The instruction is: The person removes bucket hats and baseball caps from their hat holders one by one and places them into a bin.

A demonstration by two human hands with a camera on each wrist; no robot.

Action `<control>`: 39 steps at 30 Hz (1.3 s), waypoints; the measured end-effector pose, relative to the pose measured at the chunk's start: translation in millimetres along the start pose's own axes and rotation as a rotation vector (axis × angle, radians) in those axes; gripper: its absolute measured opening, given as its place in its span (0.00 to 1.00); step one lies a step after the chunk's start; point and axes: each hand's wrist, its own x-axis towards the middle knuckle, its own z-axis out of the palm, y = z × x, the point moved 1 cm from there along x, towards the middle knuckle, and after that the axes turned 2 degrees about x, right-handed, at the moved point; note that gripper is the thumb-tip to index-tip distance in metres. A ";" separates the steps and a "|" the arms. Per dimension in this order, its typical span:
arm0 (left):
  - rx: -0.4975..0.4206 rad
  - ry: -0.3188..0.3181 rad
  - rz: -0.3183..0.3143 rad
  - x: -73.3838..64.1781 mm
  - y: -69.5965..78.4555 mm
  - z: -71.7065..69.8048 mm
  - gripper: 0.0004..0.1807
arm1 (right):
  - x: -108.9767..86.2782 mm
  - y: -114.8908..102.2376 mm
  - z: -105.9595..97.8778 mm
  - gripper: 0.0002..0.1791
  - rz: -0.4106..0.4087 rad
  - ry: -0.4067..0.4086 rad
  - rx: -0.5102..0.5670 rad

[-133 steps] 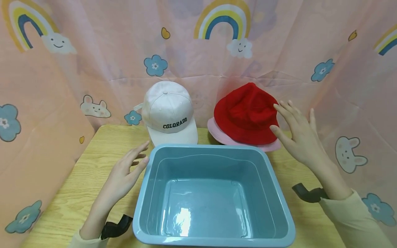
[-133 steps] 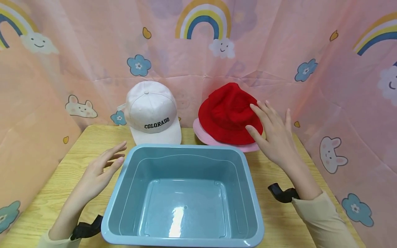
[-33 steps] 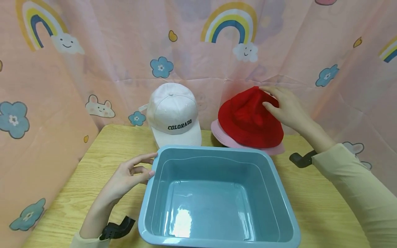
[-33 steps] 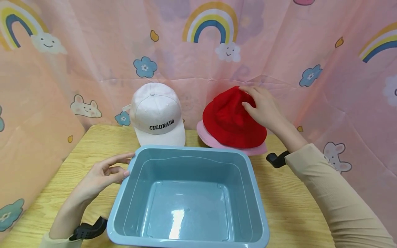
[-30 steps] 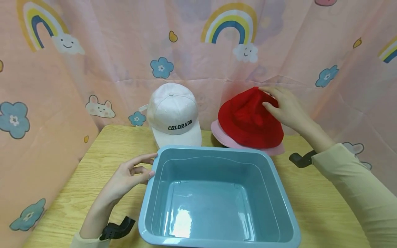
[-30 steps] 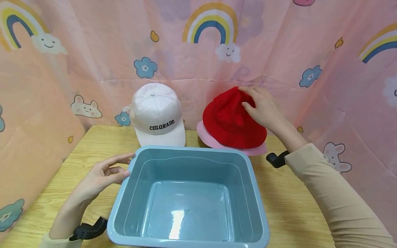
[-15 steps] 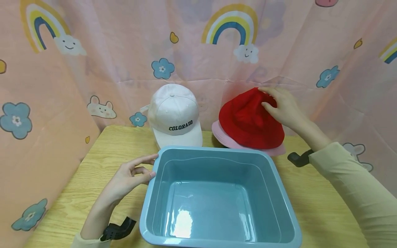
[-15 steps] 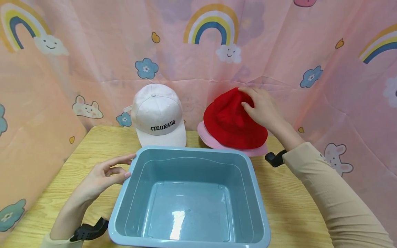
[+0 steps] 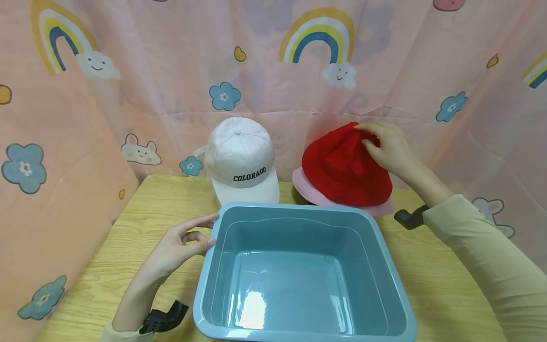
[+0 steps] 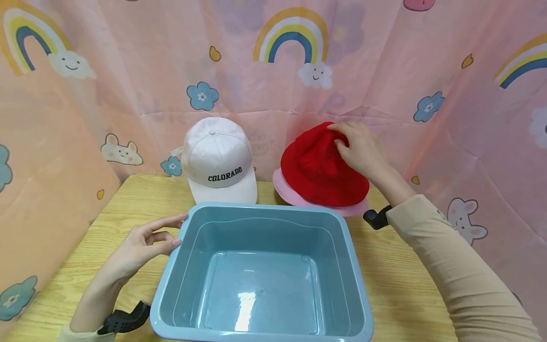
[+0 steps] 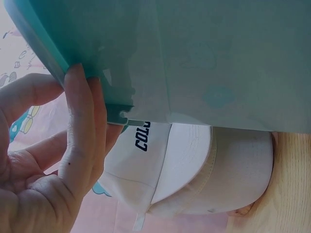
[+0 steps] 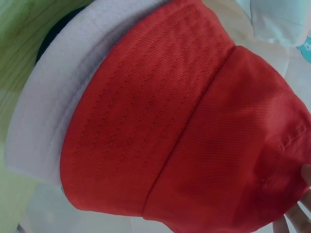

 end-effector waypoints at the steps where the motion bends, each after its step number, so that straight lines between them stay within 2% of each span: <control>1: 0.002 0.002 0.000 0.0 -0.1 0.1 0.29 | 0.1 0.0 0.3 0.22 0.006 0.000 -0.005; 16: 0.004 0.001 0.000 -0.3 -0.6 0.2 0.29 | 3.3 -0.1 0.0 0.16 0.031 0.010 0.015; 31: 0.016 0.007 -0.007 0.0 -1.5 -0.3 0.29 | 7.5 -0.7 0.5 0.11 0.018 0.085 0.017; 39: 0.013 0.010 -0.011 0.5 -1.3 0.1 0.29 | 7.8 -2.8 -5.4 0.11 0.034 0.087 0.031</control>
